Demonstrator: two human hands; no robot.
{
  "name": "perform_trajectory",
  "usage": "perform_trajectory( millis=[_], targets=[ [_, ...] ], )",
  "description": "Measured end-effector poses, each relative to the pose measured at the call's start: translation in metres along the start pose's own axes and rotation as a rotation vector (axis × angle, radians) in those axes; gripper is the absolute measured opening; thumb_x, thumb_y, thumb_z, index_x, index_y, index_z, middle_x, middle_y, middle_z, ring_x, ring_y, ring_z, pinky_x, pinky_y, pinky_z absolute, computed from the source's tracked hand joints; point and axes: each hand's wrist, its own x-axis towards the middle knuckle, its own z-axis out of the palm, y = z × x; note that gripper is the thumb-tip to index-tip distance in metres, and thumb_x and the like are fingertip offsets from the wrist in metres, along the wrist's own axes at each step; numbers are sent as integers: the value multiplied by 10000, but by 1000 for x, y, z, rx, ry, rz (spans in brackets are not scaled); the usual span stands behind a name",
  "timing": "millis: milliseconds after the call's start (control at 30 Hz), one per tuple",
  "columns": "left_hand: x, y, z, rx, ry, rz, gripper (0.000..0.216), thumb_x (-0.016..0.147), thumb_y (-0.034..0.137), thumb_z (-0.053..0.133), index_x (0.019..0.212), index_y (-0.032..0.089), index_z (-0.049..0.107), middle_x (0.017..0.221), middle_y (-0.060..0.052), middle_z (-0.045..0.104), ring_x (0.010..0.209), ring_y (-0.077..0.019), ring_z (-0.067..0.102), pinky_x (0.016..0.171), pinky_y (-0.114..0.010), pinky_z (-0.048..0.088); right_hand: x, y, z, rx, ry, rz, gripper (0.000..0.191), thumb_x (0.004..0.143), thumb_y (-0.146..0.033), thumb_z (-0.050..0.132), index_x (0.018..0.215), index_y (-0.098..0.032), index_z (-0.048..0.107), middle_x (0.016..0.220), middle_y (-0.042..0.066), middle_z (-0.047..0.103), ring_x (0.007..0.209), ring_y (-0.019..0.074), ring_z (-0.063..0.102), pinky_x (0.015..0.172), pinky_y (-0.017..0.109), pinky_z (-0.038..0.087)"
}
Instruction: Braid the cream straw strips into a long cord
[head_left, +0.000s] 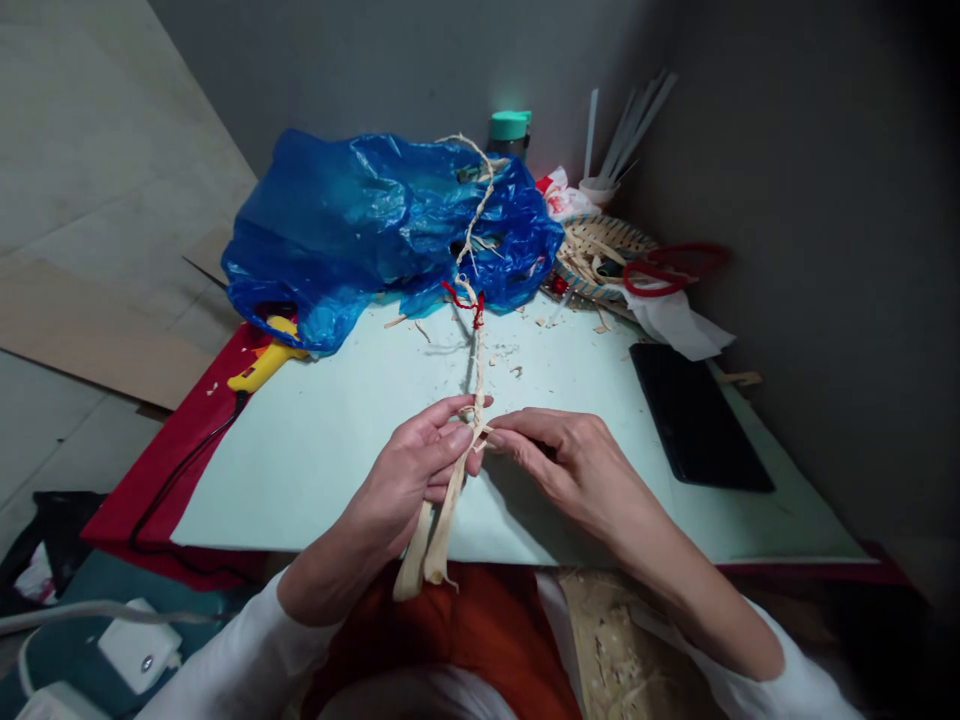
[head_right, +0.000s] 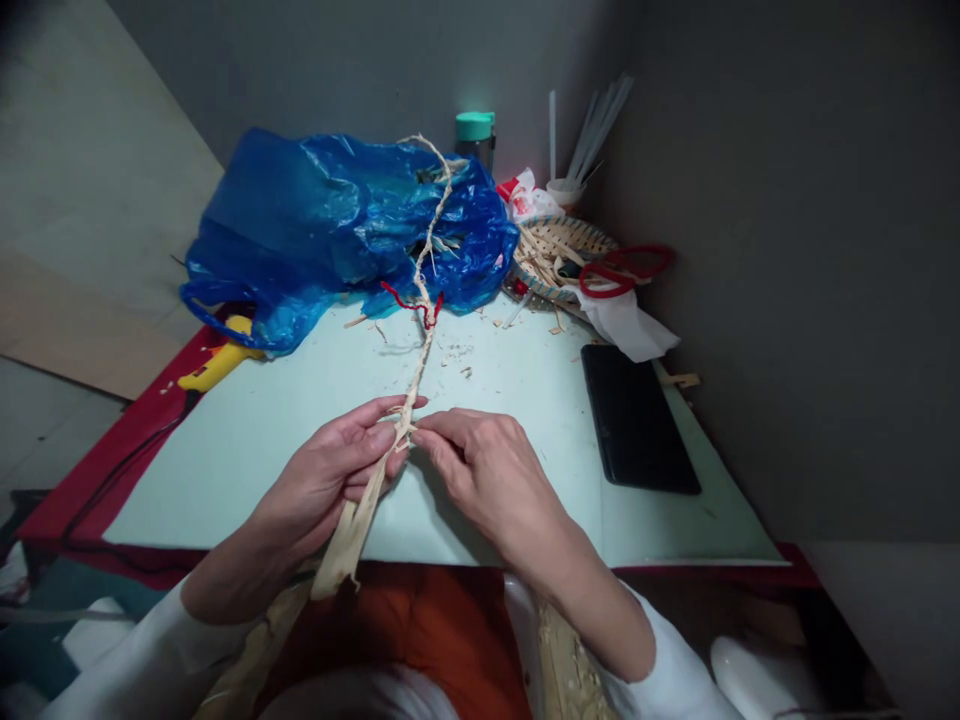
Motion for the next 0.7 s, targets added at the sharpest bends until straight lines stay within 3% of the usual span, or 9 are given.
perform_trajectory(
  millis=[167,300,533,633,700],
  targets=[
    [-4,8,0,-111,0,-86,361,810,181,668,1164,182,593,662,11,509,465,-19,299,422,-128,207,2,2,-3,15,-18,-55,227,956,-305,502,983,-230,715,979,32,747,846,190,675,737,262,438],
    [-5,10,-2,-118,-16,-124,367,805,161,674,1165,184,605,688,13,486,478,-19,299,422,-122,221,1,-1,1,-80,12,-59,236,964,-299,476,950,-206,692,873,43,738,719,168,652,652,251,406],
    [-4,8,-3,-46,-67,-83,221,857,192,640,1074,166,604,703,11,516,466,-5,223,413,-125,176,-7,-5,22,-258,216,-92,249,954,-272,439,859,-173,647,674,42,654,566,131,538,585,251,336],
    [-3,8,-2,-36,-63,-98,221,842,196,662,1040,157,570,675,25,524,456,-1,191,406,-132,139,-5,-6,23,-115,253,-30,267,935,-274,463,753,-169,629,570,-7,551,489,98,407,541,247,291],
    [-1,7,-2,-34,-54,-114,217,835,193,669,1004,150,540,652,30,534,450,0,183,406,-140,120,-3,-7,20,93,186,71,306,933,-297,475,695,-165,616,564,-21,513,505,90,369,532,242,275]
  ],
)
